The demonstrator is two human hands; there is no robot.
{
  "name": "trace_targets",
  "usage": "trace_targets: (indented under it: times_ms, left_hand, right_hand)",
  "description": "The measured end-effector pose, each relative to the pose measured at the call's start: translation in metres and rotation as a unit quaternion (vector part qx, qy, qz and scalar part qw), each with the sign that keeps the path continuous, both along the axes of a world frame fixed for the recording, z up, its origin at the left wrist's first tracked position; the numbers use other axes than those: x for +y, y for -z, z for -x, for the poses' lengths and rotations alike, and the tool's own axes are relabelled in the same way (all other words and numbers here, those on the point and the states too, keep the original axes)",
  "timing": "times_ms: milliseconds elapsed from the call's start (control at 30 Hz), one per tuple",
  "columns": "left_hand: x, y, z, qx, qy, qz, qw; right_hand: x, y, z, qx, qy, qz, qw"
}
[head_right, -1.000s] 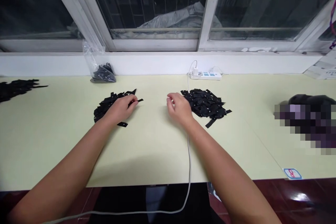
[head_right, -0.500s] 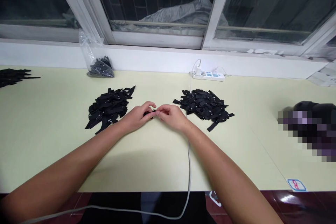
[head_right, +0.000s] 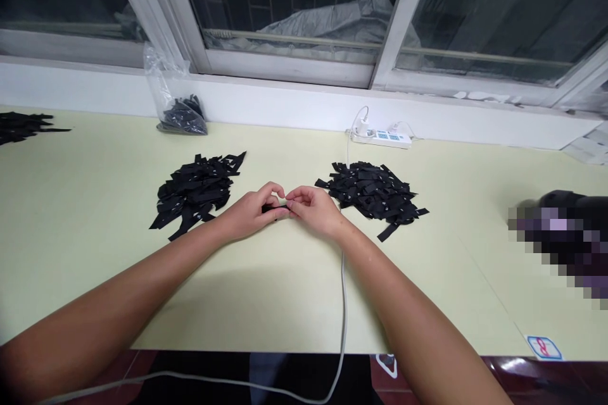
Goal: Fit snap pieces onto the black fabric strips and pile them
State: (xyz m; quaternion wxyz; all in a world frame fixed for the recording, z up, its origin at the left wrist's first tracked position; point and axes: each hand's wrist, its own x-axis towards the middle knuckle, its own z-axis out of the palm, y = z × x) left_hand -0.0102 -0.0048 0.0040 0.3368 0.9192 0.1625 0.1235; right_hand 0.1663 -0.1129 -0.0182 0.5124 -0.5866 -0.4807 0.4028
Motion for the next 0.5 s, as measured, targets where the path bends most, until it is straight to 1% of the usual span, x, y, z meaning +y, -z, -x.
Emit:
trace_targets:
  times_ms: [67, 167, 267, 333, 400, 467, 500]
  left_hand:
    - [0.000, -0.001, 0.001, 0.011, -0.007, -0.032, 0.999]
    - [0.002, -0.005, 0.005, 0.010, -0.017, -0.104, 0.994]
    - [0.005, -0.013, 0.005, -0.002, -0.024, -0.156, 0.987]
    - [0.004, -0.024, 0.003, -0.027, -0.020, -0.157, 0.987]
    - [-0.007, -0.037, 0.006, -0.066, 0.004, -0.131, 0.989]
    - [-0.032, -0.045, 0.022, -0.083, 0.044, -0.085, 0.992]
    - [-0.049, -0.045, 0.037, -0.078, 0.046, -0.068, 0.994]
  right_hand:
    - [0.001, 0.001, 0.000, 0.000, 0.018, -0.003, 1.000]
    - [0.002, 0.002, -0.003, 0.021, 0.049, 0.003, 0.999]
    - [0.003, 0.002, -0.006, 0.028, 0.078, 0.009, 0.997]
    - [0.004, 0.001, -0.007, 0.029, 0.084, 0.005, 0.996]
    - [0.004, 0.000, -0.007, 0.027, 0.079, 0.001, 0.997]
    - [0.003, 0.000, -0.006, 0.017, 0.074, 0.004, 0.997]
    - [0.003, 0.000, -0.006, 0.011, 0.078, 0.008, 0.997]
